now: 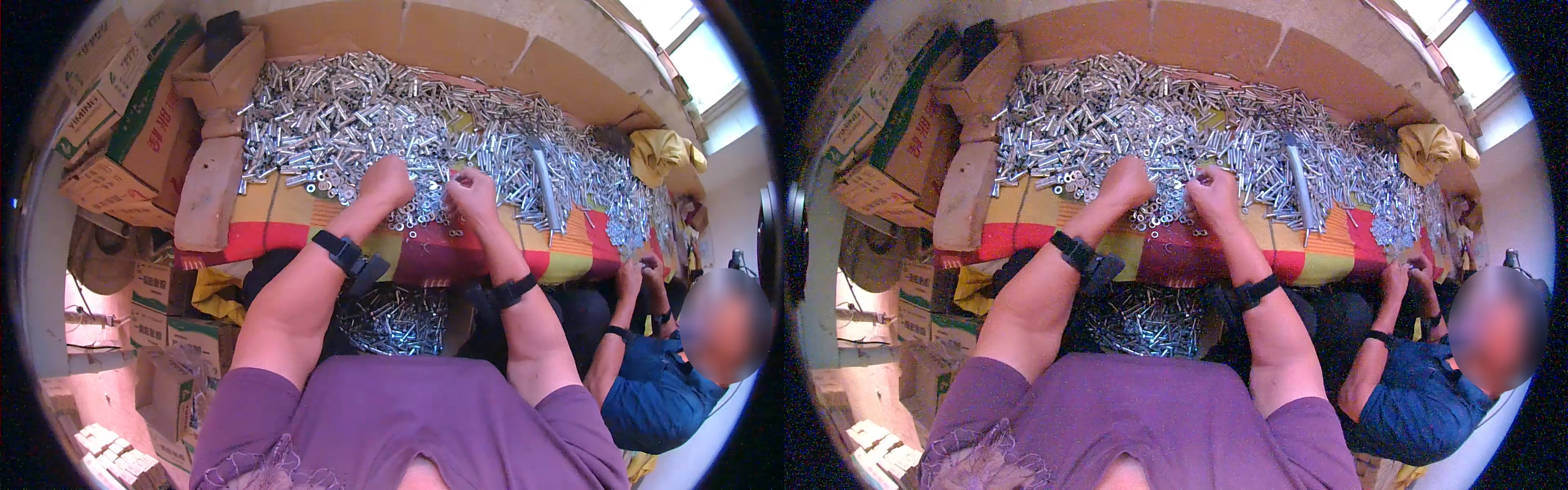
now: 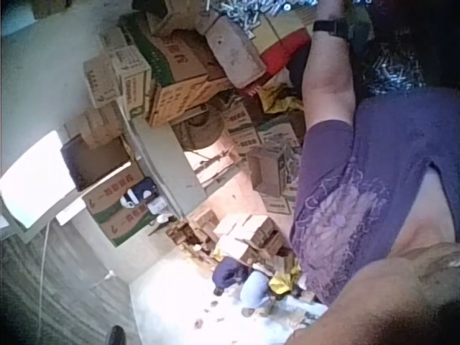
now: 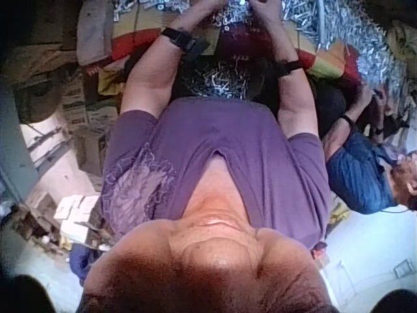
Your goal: Assembling bolts with nuts and washers by hand.
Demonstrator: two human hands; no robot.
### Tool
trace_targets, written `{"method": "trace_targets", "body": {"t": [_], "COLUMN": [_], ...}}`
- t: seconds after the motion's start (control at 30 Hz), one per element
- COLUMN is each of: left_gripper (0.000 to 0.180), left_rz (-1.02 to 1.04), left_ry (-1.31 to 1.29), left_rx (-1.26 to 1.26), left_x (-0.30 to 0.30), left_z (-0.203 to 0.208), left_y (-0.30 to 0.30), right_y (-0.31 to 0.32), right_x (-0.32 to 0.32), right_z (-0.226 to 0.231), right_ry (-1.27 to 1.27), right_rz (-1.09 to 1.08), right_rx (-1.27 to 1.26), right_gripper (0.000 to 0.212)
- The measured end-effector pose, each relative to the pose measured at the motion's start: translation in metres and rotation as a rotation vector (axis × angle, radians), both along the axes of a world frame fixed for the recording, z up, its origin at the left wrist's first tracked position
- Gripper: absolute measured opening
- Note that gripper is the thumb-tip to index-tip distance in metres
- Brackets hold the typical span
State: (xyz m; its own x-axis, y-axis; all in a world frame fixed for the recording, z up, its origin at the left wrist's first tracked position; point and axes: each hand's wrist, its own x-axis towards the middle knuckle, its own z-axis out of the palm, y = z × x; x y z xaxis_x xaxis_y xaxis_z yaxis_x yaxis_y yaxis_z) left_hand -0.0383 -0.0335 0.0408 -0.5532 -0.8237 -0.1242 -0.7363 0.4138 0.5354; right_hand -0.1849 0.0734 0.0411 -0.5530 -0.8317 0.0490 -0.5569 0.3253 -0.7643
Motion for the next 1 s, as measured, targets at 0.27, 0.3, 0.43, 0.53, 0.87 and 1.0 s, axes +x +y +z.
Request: {"method": "trace_targets", "body": {"t": [0.27,0.3,0.43,0.53,0.87,1.0], "left_gripper": [0.018,0.018,0.014,0.016,0.012,0.014], "left_rz": [-0.092,-0.089,-0.097,-0.067,0.168,0.252], "left_ry": [0.854,0.853,0.873,0.955,1.254,1.230], "left_rx": [1.175,1.174,1.174,1.172,1.394,1.507], "left_x": [0.035,0.039,0.052,0.059,0.095,0.110], "left_z": [0.005,0.010,0.018,0.008,-0.004,-0.016], "left_y": [0.004,0.009,0.020,0.025,0.020,0.017], "right_y": [0.016,0.017,0.017,0.018,0.012,-0.001], "right_x": [0.029,0.033,0.043,0.049,0.104,0.115], "right_z": [0.031,0.036,0.037,0.032,0.012,0.009], "right_ry": [-0.487,-0.535,-0.516,-0.518,-0.261,-0.373], "right_rz": [0.014,0.034,0.136,0.163,0.460,0.489], "right_rx": [-0.585,-0.609,-0.493,-0.407,-0.132,-0.025], "right_gripper": [0.012,0.012,0.015,0.017,0.031,0.028]}}
